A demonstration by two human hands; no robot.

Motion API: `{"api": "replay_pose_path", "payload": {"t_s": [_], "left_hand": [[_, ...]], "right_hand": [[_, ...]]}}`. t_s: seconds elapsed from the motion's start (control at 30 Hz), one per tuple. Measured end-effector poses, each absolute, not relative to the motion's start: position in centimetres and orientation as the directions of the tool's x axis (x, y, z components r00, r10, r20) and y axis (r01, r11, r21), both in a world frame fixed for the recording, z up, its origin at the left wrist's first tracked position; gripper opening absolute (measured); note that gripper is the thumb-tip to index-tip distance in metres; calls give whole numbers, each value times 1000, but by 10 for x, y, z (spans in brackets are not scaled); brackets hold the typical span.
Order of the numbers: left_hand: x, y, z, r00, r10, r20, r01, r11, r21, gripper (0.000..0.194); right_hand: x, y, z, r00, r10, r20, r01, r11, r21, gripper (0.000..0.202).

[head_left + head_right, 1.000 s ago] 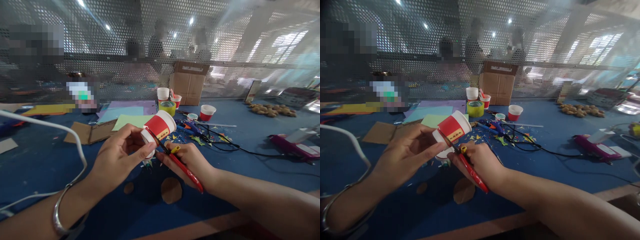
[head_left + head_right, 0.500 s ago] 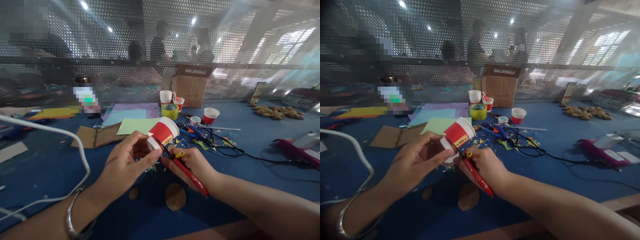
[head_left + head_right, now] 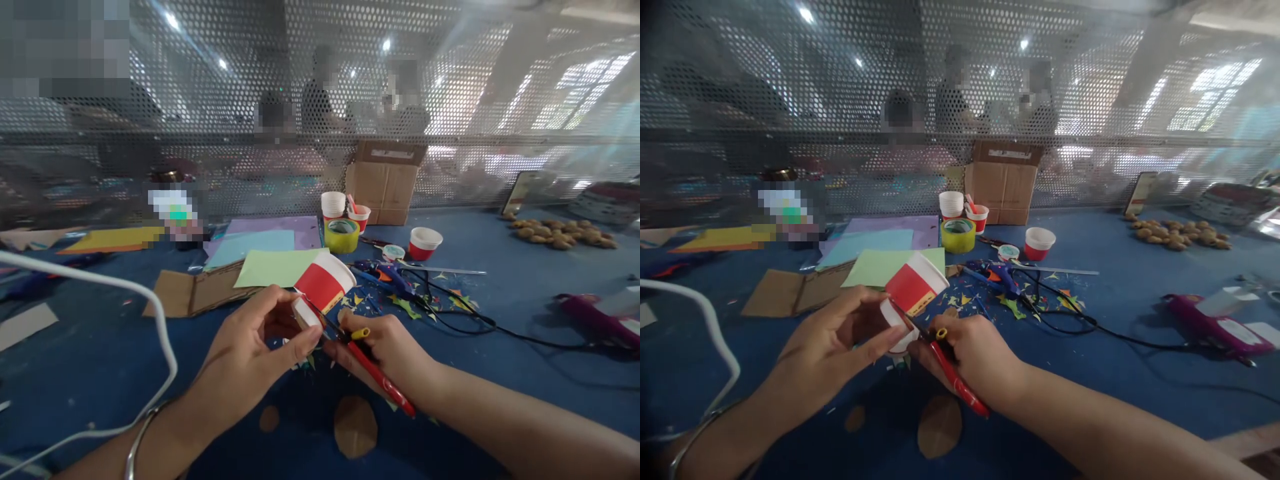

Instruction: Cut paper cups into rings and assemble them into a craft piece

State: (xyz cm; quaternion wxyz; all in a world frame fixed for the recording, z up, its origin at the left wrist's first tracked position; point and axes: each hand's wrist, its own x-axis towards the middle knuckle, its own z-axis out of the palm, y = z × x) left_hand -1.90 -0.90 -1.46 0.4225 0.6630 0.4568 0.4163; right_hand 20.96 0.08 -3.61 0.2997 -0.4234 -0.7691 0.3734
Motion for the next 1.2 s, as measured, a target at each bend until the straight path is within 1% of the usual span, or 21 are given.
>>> {"api": "replay_pose_path", "payload": {"t_s": [0.07,0.17,0.3,0.4,0.5,0.67,0.87,0.97,1.2], "left_hand": [[-21,-7,-15,227,957,181,257,-238,937,32],[-22,-7,-14,218,950,224,289,-282,915,31],[-21,-10,-9,229,941,248,338,-316,887,28],[-22,-10,-6,208,940,269,391,-332,858,31],[-24,-9,-5,184,941,284,443,-337,831,35],[-27,-7,-8,182,934,307,427,-356,831,36],[-28,-11,-5,174,930,323,450,-367,814,38],[-29,-13,-4,180,929,322,472,-369,800,39],[-32,-15,-1,182,918,352,514,-394,762,38]], "right_hand": [[210,3,-36,-471,869,152,402,365,-840,31],[210,3,-35,-483,866,126,386,340,-858,29],[208,0,-33,-472,871,134,385,340,-858,34],[206,-1,-32,-472,869,150,362,345,-866,32],[205,-1,-29,-481,867,129,377,337,-863,32],[206,-3,-21,-481,871,99,395,316,-862,39],[206,-6,-18,-511,851,121,336,327,-883,38],[206,-7,-18,-524,845,106,342,323,-883,38],[205,-10,-19,-479,868,132,344,324,-881,33]]}}
